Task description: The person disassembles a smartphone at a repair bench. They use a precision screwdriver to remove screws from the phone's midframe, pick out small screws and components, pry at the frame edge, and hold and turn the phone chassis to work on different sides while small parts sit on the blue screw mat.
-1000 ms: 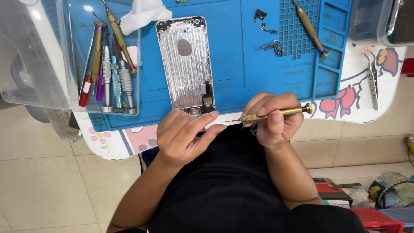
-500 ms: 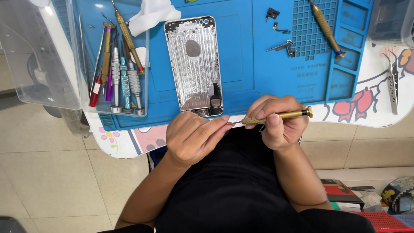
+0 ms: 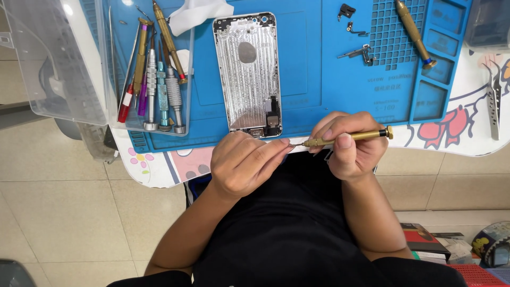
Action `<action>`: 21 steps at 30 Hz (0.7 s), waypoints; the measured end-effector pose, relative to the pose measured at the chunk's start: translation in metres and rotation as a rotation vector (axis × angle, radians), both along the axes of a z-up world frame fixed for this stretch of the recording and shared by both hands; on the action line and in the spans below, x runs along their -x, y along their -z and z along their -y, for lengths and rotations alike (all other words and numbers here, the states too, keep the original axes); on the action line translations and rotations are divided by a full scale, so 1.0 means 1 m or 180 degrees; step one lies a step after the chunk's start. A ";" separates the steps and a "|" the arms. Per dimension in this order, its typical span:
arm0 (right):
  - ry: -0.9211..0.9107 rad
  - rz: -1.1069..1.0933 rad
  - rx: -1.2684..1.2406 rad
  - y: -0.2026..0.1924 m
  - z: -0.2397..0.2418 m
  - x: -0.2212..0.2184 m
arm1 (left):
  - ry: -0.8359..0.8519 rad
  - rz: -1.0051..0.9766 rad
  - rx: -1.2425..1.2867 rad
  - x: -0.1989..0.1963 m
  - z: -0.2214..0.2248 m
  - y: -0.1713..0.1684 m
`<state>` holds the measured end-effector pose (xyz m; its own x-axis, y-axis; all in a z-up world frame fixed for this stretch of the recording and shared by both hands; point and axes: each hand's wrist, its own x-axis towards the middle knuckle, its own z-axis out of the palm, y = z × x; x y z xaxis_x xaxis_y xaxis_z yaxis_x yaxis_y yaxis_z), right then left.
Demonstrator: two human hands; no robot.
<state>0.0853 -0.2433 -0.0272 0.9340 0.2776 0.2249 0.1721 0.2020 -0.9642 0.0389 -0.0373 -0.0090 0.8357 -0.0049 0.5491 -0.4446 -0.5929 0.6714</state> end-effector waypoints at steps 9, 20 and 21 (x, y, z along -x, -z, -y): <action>-0.0067 -0.0131 -0.0018 -0.001 0.001 0.000 | 0.0030 0.0011 0.0001 0.000 0.000 -0.002; 0.0022 -0.0139 -0.0040 0.002 0.002 0.001 | -0.0007 -0.0064 0.0064 0.002 -0.001 0.000; 0.0023 -0.0123 -0.0029 0.002 0.002 0.001 | -0.0010 -0.0056 0.0051 0.003 -0.001 0.001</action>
<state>0.0842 -0.2451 -0.0292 0.9440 0.2689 0.1910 0.1363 0.2095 -0.9683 0.0360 -0.0360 -0.0098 0.8453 0.0063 0.5343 -0.4308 -0.5833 0.6885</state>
